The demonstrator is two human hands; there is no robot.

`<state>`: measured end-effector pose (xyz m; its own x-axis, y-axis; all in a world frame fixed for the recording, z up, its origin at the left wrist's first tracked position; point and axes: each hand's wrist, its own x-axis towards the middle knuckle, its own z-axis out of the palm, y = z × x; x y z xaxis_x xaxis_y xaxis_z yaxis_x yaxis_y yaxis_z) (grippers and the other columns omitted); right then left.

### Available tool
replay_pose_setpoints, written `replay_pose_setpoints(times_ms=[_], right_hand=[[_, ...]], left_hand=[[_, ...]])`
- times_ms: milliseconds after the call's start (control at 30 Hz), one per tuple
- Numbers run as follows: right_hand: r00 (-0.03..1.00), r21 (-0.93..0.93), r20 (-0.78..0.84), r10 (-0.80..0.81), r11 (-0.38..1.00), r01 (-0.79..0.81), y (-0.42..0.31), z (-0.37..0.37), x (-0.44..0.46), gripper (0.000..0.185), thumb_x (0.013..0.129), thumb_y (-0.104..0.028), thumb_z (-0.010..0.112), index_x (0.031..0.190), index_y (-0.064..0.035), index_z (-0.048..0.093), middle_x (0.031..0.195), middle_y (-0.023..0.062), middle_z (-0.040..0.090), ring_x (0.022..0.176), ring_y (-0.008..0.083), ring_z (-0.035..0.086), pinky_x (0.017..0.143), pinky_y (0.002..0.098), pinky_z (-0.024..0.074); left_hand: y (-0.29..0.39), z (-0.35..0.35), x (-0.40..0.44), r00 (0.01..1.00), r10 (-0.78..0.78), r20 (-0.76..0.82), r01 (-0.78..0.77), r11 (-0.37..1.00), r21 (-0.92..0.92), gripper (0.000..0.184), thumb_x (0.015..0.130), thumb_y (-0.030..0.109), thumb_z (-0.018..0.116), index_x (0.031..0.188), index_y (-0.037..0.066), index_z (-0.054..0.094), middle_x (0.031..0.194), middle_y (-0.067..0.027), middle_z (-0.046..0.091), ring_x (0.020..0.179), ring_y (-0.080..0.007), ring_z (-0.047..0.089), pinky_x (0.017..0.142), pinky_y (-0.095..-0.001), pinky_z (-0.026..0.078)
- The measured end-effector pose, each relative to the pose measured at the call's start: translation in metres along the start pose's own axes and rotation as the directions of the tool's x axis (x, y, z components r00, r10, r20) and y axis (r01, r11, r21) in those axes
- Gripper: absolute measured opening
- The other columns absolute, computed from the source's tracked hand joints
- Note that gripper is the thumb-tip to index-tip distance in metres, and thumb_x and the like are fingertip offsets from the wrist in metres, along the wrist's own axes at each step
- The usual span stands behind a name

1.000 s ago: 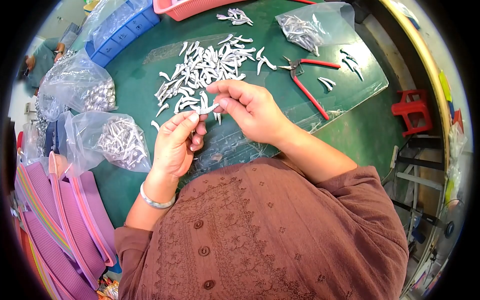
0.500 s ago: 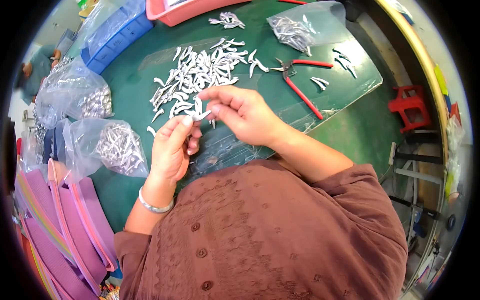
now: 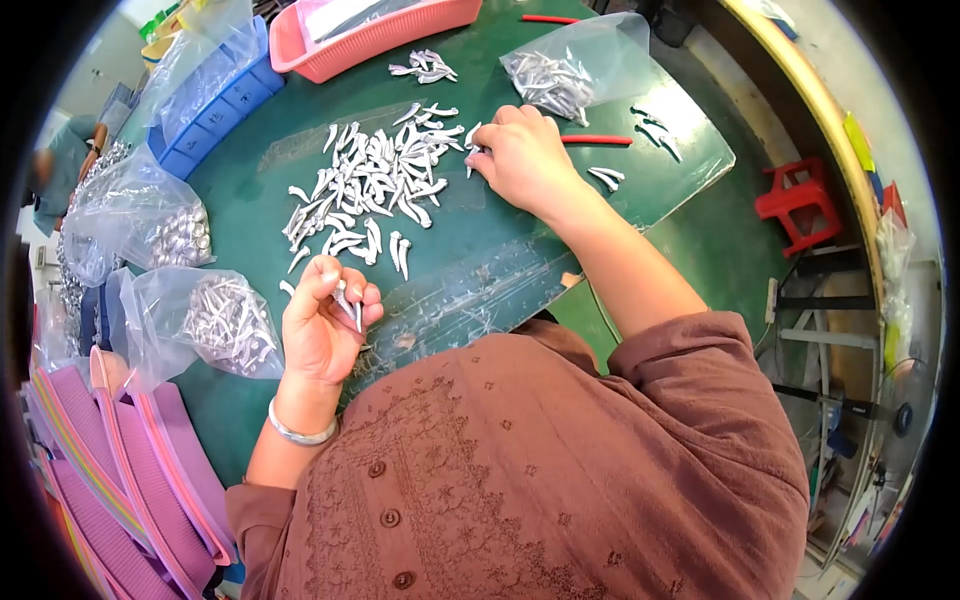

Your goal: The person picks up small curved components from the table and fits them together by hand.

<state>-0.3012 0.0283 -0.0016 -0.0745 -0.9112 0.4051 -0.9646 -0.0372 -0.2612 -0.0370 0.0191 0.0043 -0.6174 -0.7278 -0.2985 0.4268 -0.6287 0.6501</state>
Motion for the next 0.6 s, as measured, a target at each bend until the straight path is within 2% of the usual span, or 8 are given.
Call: replay_pose_setpoints(times_ms=[133, 200, 300, 400, 533, 600], right_hand=[[0.998, 0.081, -0.067, -0.016, 0.996, 0.021, -0.002, 0.005, 0.001, 0.013, 0.071, -0.013, 0.065, 0.076, -0.0037, 0.059, 0.077, 0.0081, 0.053, 0.079, 0.0275, 0.049, 0.073, 0.0356, 0.0398], [0.996, 0.118, -0.081, -0.028, 0.992, 0.037, -0.003, 0.01, 0.0, 0.015, 0.07, -0.015, 0.065, 0.073, -0.0036, 0.057, 0.075, 0.008, 0.052, 0.077, 0.0273, 0.049, 0.071, 0.0357, 0.0398], [0.986, 0.011, -0.165, 0.035, 0.999, -0.034, -0.003, 0.006, 0.001, 0.018, 0.07, -0.019, 0.066, 0.068, -0.0039, 0.055, 0.072, 0.0079, 0.051, 0.074, 0.0272, 0.049, 0.069, 0.0363, 0.0397], [0.995, -0.045, 0.034, 0.093, 0.995, -0.091, -0.011, 0.0, -0.001, 0.021, 0.069, -0.026, 0.066, 0.069, -0.0062, 0.06, 0.075, 0.0081, 0.053, 0.079, 0.027, 0.05, 0.07, 0.0378, 0.0388], [0.999, -0.086, -0.023, 0.039, 0.995, -0.041, -0.011, 0.005, 0.002, 0.015, 0.068, -0.016, 0.063, 0.062, -0.0048, 0.055, 0.07, 0.0081, 0.052, 0.073, 0.0277, 0.05, 0.068, 0.0371, 0.0399], [0.998, -0.129, 0.027, 0.052, 0.99, -0.048, -0.012, 0.007, 0.002, 0.01, 0.07, -0.016, 0.061, 0.068, -0.0058, 0.059, 0.075, 0.0085, 0.054, 0.078, 0.0273, 0.05, 0.07, 0.0374, 0.0391]], left_hand=[[0.002, 0.005, 0.002, 0.996, -0.072, -0.055, 0.073, 0.997, 0.016, 0.013, 0.082, 0.012, 0.048, 0.094, 0.007, 0.05, 0.07, -0.0055, 0.05, 0.059, -0.0149, 0.048, 0.048, -0.0229, 0.038], [0.001, 0.002, 0.002, 0.995, -0.1, 0.014, 0.099, 0.994, 0.045, 0.016, 0.083, 0.01, 0.047, 0.097, 0.004, 0.051, 0.072, -0.0053, 0.05, 0.059, -0.0134, 0.048, 0.047, -0.0217, 0.037], [0.0, 0.003, 0.001, 0.993, -0.108, 0.043, 0.104, 0.991, 0.086, 0.017, 0.083, 0.007, 0.046, 0.097, 0.002, 0.053, 0.075, -0.0053, 0.051, 0.059, -0.0117, 0.048, 0.048, -0.0205, 0.036], [-0.001, 0.003, 0.0, 0.995, -0.095, 0.03, 0.092, 0.992, 0.087, 0.016, 0.084, 0.005, 0.046, 0.097, 0.0, 0.055, 0.077, -0.0055, 0.053, 0.06, -0.0111, 0.048, 0.048, -0.0204, 0.036], [-0.002, 0.003, 0.0, 0.996, -0.082, 0.026, 0.078, 0.99, 0.118, 0.017, 0.084, 0.004, 0.047, 0.098, 0.0, 0.056, 0.078, -0.0052, 0.053, 0.062, -0.0107, 0.048, 0.049, -0.0205, 0.036], [-0.001, 0.003, -0.001, 0.996, -0.082, 0.031, 0.077, 0.988, 0.134, 0.017, 0.084, 0.004, 0.048, 0.098, 0.0, 0.056, 0.078, -0.0051, 0.054, 0.062, -0.0105, 0.048, 0.05, -0.0205, 0.036]])
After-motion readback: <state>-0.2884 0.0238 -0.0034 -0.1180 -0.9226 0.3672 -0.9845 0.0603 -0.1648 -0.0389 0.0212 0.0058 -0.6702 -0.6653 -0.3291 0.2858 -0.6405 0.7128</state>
